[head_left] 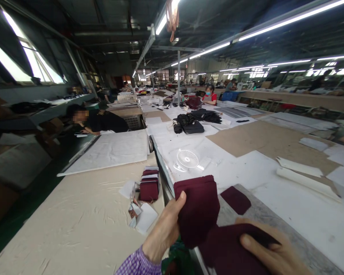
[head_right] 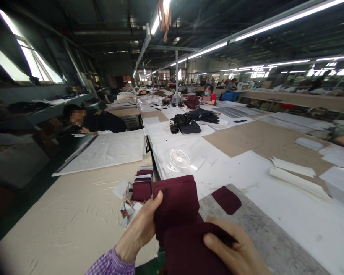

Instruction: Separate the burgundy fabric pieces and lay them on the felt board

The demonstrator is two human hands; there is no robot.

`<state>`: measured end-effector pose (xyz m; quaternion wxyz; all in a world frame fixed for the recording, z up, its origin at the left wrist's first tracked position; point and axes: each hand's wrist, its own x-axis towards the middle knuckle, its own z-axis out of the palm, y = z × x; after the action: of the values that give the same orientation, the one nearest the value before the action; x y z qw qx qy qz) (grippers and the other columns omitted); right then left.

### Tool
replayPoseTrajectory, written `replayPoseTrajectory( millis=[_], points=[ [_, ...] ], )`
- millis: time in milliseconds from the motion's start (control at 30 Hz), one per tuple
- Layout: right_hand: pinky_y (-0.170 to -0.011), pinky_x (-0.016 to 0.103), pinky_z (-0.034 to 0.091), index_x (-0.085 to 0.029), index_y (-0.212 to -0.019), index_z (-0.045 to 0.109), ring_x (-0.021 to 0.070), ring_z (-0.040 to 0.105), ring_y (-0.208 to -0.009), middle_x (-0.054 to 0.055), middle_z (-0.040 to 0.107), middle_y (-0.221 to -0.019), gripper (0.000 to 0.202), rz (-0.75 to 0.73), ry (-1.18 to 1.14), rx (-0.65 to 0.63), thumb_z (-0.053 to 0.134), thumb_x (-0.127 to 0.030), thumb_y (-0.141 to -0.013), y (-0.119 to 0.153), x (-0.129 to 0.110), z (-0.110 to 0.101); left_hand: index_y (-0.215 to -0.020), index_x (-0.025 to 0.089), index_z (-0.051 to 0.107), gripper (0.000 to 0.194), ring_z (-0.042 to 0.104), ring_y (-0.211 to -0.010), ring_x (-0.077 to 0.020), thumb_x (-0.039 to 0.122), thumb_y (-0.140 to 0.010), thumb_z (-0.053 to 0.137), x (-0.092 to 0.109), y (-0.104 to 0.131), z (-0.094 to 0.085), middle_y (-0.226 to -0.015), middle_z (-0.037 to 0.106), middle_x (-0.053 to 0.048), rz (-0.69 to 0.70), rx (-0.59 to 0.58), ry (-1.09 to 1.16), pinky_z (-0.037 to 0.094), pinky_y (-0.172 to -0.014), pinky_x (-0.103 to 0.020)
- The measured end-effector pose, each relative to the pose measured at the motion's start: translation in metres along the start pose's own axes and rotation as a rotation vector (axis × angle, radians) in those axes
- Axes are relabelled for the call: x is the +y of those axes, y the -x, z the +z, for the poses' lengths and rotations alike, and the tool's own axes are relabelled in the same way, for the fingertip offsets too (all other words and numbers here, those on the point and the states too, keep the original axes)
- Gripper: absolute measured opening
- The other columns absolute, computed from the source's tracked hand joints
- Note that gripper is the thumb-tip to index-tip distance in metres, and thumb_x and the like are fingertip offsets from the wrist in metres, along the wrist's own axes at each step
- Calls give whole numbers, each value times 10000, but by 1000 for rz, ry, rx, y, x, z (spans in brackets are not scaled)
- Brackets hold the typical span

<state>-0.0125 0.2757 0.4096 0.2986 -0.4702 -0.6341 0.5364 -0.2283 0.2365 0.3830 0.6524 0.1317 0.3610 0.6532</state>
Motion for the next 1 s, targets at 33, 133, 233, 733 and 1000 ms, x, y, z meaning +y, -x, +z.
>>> replayPoseTrajectory(
  millis=[33, 133, 233, 733, 1000],
  points=[
    [-731, 330, 560, -242, -751, 704, 274, 649, -877, 68, 702, -914, 329, -82, 42, 5, 678, -563, -687, -5, 1, 4, -1109, 69, 648, 461, 630, -1088, -303, 410, -799, 672, -2, 1, 1, -1121, 686, -183, -6, -27, -27, 444, -1036, -417],
    [-971, 355, 465, -239, -938, 706, 287, 524, -1176, 75, 577, -1276, 365, -256, 80, 58, 679, -528, -717, -23, 5, 13, -1131, 76, 641, 460, 626, -1096, -296, 416, -821, 646, -8, 5, 5, -1141, 677, -179, -13, -106, -61, 446, -1028, -410],
    [-949, 390, 485, -222, -1085, 665, 288, 556, -1143, 101, 600, -1245, 425, -183, -34, -82, 632, -512, -776, -32, 8, 22, -1152, 82, 632, 466, 625, -1097, -285, 418, -830, 635, -9, 6, 6, -1133, 683, -171, -10, -148, -64, 437, -1030, -400],
    [-758, 406, 579, -223, -1013, 664, 309, 661, -961, 68, 724, -945, 389, 18, -171, -29, 669, -484, -725, -33, 7, 42, -1116, 140, 673, 508, 646, -1047, -290, 403, -694, 773, -16, 1, -12, -1065, 713, -134, 28, -292, -7, 469, -973, -399],
    [-766, 409, 571, -210, -952, 681, 294, 670, -885, 75, 720, -933, 358, -73, -92, 9, 655, -496, -738, -37, 11, 45, -964, 113, 725, 373, 699, -871, -259, 273, -641, 820, -19, -1, -2, -943, 741, -133, 55, -195, -73, 530, -861, -368]
  ],
)
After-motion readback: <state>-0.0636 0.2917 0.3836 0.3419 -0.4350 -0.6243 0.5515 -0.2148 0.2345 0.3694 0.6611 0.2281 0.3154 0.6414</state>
